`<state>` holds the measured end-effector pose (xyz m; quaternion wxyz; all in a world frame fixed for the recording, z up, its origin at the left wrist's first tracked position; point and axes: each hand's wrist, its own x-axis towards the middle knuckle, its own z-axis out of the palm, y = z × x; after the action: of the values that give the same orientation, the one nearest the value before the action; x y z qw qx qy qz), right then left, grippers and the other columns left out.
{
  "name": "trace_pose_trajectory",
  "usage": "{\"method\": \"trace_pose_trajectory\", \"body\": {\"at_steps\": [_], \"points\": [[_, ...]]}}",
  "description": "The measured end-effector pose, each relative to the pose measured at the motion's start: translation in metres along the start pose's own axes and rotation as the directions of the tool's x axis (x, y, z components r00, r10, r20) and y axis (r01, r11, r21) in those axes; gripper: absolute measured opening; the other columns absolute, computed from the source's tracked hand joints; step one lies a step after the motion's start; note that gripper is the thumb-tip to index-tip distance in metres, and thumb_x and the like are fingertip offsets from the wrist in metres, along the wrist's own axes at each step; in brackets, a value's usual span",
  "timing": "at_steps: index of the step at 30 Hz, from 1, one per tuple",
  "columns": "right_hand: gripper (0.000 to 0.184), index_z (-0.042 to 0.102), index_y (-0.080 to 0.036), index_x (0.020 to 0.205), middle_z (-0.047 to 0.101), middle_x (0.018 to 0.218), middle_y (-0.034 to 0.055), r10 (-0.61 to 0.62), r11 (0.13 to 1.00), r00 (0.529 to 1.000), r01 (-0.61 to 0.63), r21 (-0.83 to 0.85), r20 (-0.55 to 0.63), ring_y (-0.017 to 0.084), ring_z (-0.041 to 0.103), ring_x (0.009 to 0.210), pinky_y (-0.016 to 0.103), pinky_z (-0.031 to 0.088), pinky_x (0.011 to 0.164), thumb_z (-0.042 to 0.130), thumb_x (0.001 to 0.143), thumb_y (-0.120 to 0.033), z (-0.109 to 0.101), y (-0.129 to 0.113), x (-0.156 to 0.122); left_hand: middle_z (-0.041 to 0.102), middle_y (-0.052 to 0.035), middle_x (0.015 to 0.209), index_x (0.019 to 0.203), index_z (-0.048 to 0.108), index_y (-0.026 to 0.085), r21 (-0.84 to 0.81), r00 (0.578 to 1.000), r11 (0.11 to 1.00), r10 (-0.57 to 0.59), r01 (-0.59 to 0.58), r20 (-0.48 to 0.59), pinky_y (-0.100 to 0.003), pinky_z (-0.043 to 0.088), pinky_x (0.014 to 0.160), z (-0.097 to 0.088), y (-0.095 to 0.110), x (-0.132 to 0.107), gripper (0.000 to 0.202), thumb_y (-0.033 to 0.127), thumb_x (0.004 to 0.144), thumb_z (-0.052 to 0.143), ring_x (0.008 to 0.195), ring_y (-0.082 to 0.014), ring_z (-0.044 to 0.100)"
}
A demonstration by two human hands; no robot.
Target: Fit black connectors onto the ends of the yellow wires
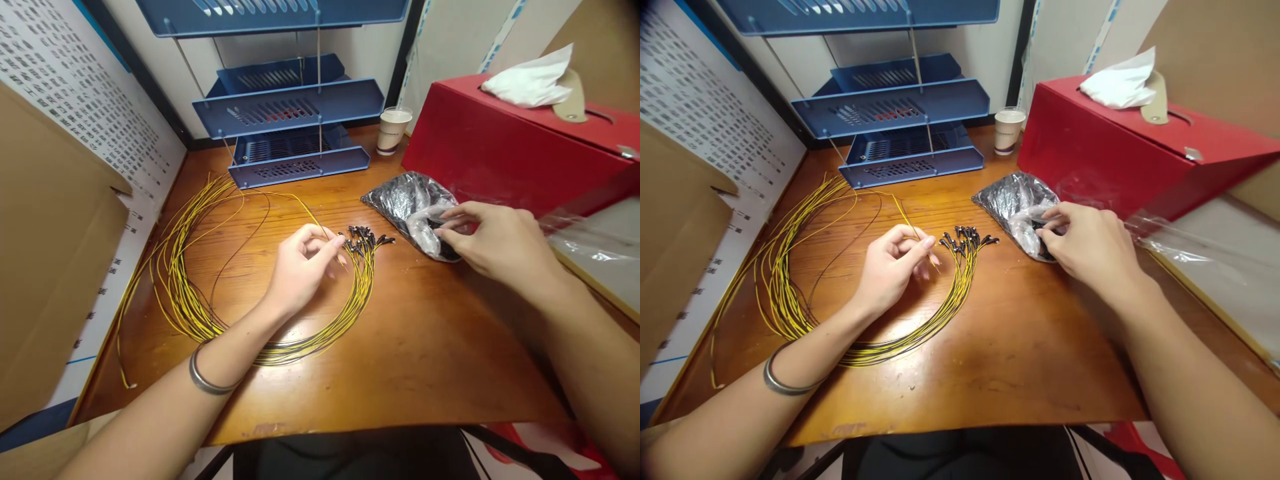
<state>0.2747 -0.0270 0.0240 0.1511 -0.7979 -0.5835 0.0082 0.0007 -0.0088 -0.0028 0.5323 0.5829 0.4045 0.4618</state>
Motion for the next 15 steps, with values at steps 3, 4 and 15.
{"method": "trace_pose_trajectory", "body": {"at_steps": [3,4,15], "points": [[0.023,0.076,-0.025,0.100,0.076,0.089,0.0072,-0.050,0.999,0.991,0.052,0.013,-0.120,0.027,0.066,0.080,0.039,0.044,0.074,0.065,0.083,-0.035,-0.004,-0.012,-0.008,0.066,0.0006,0.061,0.081,0.063,0.015,0.013,0.999,1.000,0.008,-0.009,0.043,-0.016,0.043,0.044,0.000,-0.001,-0.001,0.017,0.030,0.087,0.067,0.044,-0.0056,0.052],[0.022,0.077,-0.024,0.098,0.076,0.088,0.0076,-0.091,0.992,0.985,0.103,0.079,-0.143,0.026,0.065,0.078,0.039,0.044,0.075,0.065,0.084,-0.036,-0.005,-0.019,-0.011,0.066,0.0009,0.060,0.080,0.064,0.014,0.012,0.998,1.000,0.016,-0.017,0.064,-0.016,0.042,0.045,-0.001,-0.002,-0.002,0.017,0.030,0.087,0.067,0.045,-0.0055,0.052],[0.062,0.056,-0.019,0.135,0.057,0.073,-0.0017,-0.476,0.213,0.700,-0.495,0.842,0.532,0.004,0.021,0.046,0.023,0.012,0.042,0.078,0.082,-0.040,-0.006,-0.097,-0.048,0.069,0.0000,0.069,0.082,0.073,0.017,0.421,0.772,0.852,-0.032,-0.311,0.635,-0.021,0.044,0.062,0.005,0.023,-0.033,0.023,0.027,0.096,0.058,0.059,-0.0095,0.059]]}}
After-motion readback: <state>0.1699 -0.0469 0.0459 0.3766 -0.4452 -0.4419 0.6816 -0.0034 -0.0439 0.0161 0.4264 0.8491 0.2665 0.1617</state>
